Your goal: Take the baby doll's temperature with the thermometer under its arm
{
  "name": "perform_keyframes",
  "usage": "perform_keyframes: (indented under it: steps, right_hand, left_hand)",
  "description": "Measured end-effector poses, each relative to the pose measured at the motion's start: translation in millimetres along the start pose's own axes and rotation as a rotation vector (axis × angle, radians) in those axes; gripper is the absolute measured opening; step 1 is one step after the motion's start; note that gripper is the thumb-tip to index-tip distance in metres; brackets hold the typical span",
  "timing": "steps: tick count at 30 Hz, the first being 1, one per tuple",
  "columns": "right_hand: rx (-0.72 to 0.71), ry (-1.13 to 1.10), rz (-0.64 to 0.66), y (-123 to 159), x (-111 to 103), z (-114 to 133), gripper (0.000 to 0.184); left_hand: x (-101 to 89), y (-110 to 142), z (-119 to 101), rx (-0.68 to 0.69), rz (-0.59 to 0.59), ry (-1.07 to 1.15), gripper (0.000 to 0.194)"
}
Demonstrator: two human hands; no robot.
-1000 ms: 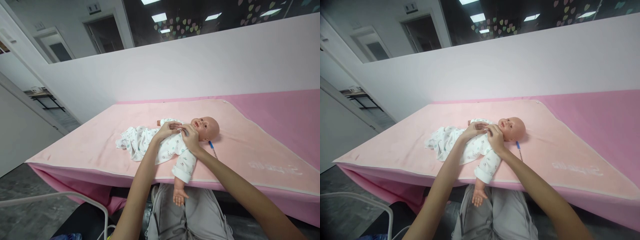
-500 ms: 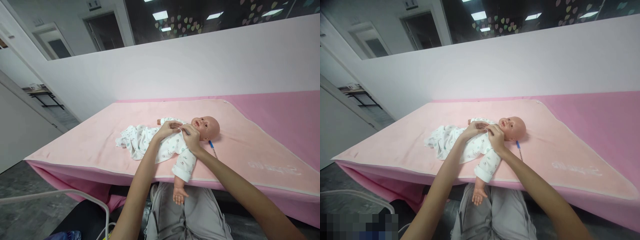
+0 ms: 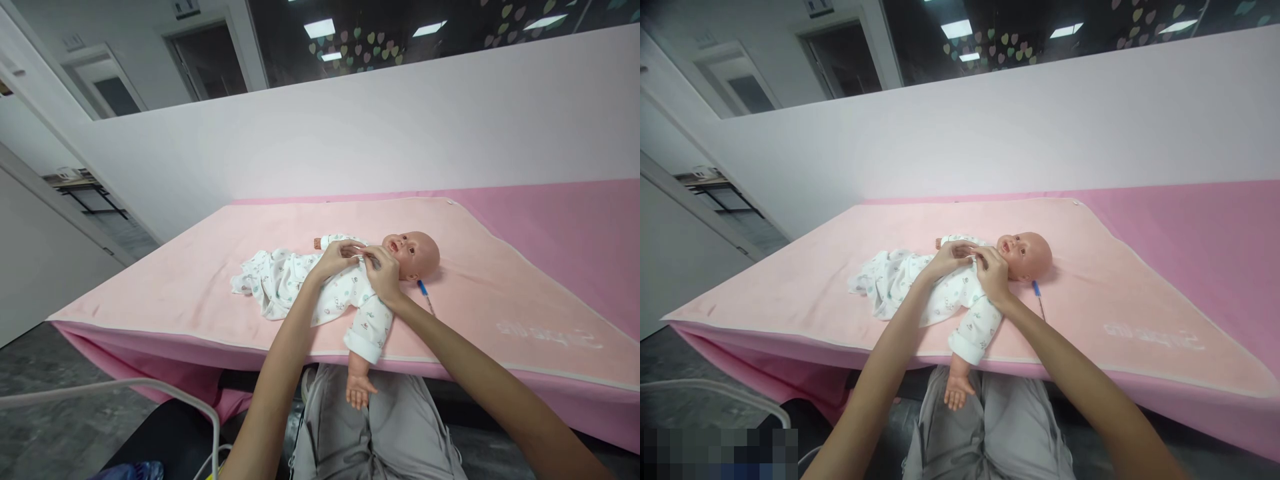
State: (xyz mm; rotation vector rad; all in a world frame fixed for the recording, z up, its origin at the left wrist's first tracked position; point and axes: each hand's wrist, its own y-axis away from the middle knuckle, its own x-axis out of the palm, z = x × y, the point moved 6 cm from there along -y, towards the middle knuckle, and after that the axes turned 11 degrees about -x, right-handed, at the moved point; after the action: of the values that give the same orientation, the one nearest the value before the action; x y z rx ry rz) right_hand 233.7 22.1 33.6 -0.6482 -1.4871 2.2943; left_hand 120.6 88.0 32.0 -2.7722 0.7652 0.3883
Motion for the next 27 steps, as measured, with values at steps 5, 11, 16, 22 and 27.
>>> perform_keyframes:
  steps: [5,11,16,22,27]
  right_hand:
    - [0.006,0.007,-0.007,-1,-1,2,0.022]
    - [0.021,0.090,0.010,-2,1,0,0.026]
    - [-0.004,0.132,0.053,-2,3,-1,0.033]
    - [-0.207,0.081,0.253,-3,13,22,0.033]
    - [-0.173,0.157,0.444,-12,38,26,0.018]
  left_hand:
    - [2.5,2,-3,-0.014,0.044,-0.004,0.038]
    - [4.5,-1,0,0.001,-0.005,-0.114,0.028]
    - [4.3,1,-6,0.078,-0.174,-0.473,0.019]
    - [-27.7,35,-9,0.022,-0.373,-0.450,0.032]
    - [-36.3,57,0,-0.005,-0.246,-0.182,0.025]
